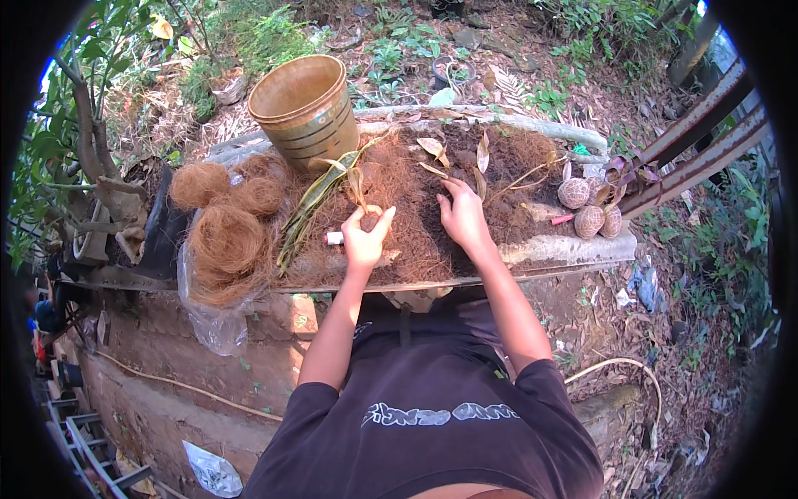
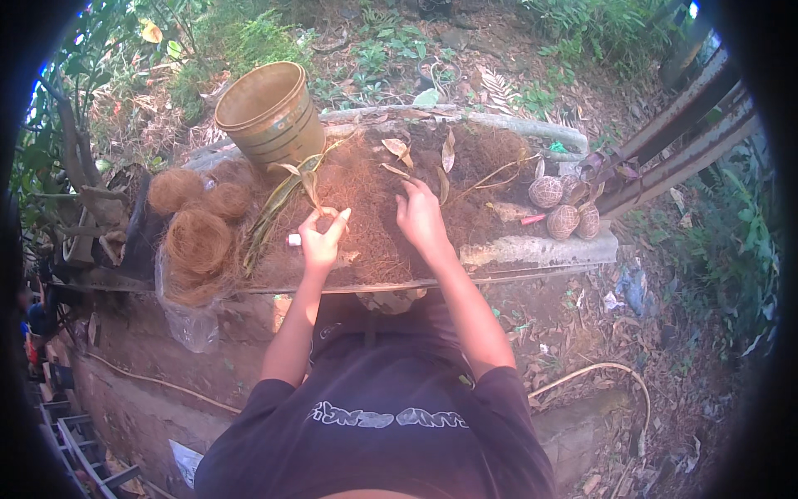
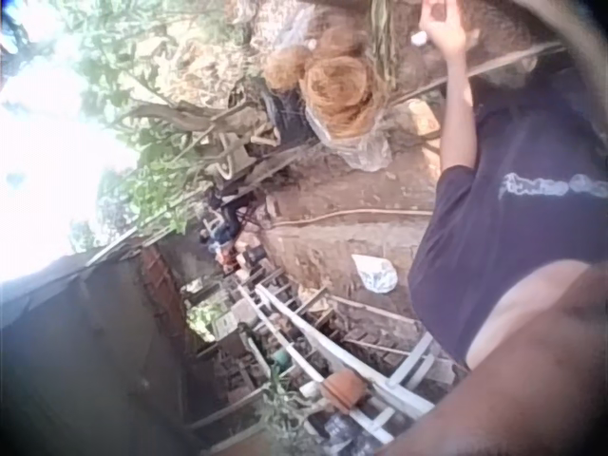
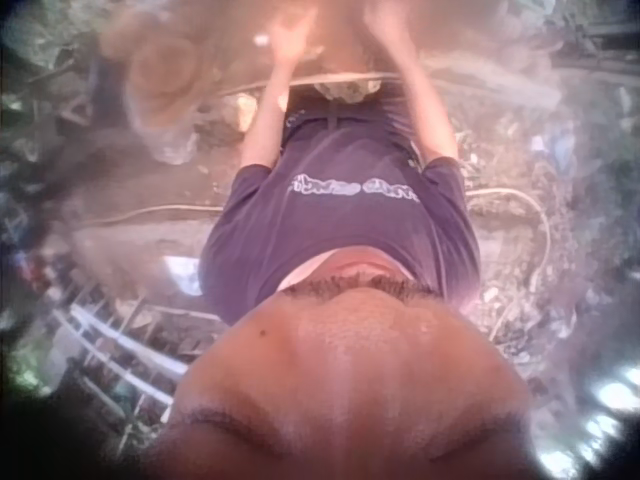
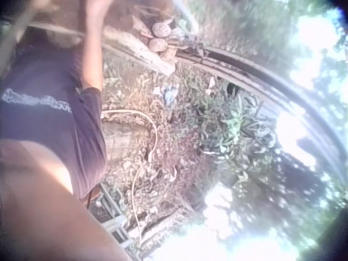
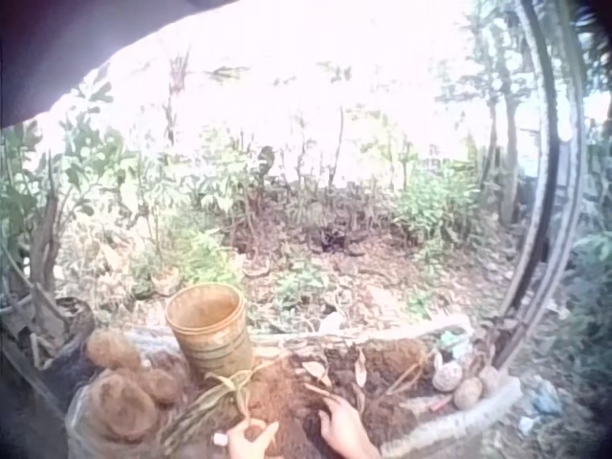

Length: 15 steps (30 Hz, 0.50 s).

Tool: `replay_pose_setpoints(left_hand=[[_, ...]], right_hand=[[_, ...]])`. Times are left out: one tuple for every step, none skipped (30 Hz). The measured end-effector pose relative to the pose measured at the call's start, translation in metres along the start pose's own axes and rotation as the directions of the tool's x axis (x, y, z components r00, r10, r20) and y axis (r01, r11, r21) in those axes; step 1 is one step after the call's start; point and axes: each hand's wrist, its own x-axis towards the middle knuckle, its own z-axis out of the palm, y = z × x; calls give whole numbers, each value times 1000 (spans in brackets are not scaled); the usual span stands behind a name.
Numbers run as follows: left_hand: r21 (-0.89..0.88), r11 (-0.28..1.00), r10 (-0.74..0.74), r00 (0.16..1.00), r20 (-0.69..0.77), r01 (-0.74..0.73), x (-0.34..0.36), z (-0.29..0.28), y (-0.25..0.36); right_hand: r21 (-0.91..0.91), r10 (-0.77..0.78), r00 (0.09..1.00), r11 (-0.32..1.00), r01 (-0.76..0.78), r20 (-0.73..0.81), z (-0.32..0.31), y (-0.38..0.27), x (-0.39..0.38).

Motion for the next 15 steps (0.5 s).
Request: replay_pose_setpoints(left_hand=[[19,999,36,999,-3,-35,-3,2,1],[39,997,71,997,-8,-70,-5,3,1],[49,995,83,997,-10,-82,-4,3,-2],[58,994,94,995,-11,-94,-4,2,-7],[69,992,107,994,-15,-106,-3,1,-11],[79,989,123,992,-5,-123,-4,0,-14],[90,986,139,990,5,-139,-5,-1,-18],[101,982,157,987,16,-158,-5,-1,-17],[105,982,156,988,14,-157,-5,-1,-16],[110,982,156,988,12,-156,-6,-1,-16],[113,981,156,988,8,-156,-6,0,-15],[105,980,167,986,0,-166,-6,-1,-17],[97,979,179,984,-9,-177,-6,-2,-19],[90,978,193,981,-18,-190,-6,-2,-19],[75,981,182,983,-22,-180,-6,-3,-18]], right_hand=[[-125,-84,996,989,80,-27,7,9,-1],[-248,-170,985,956,156,-40,9,7,-2],[-283,-82,996,955,87,29,8,1,-4],[-363,-110,993,924,117,39,14,2,-5],[-439,-140,989,886,148,52,18,-3,-6],[-512,-168,983,840,179,67,21,-8,-7],[-512,-140,986,843,167,90,20,-12,-11],[-510,-140,986,844,164,86,22,-9,-11],[-509,-139,987,846,161,81,23,-5,-10],[-507,-138,987,847,158,77,24,-3,-9],[-416,-48,992,905,93,118,16,-12,-5],[-399,-30,989,913,85,142,14,-13,-2],[-382,-13,986,921,77,166,12,-12,0],[-365,1,982,929,69,189,9,-11,4],[-317,-48,988,944,92,143,4,-10,9]])
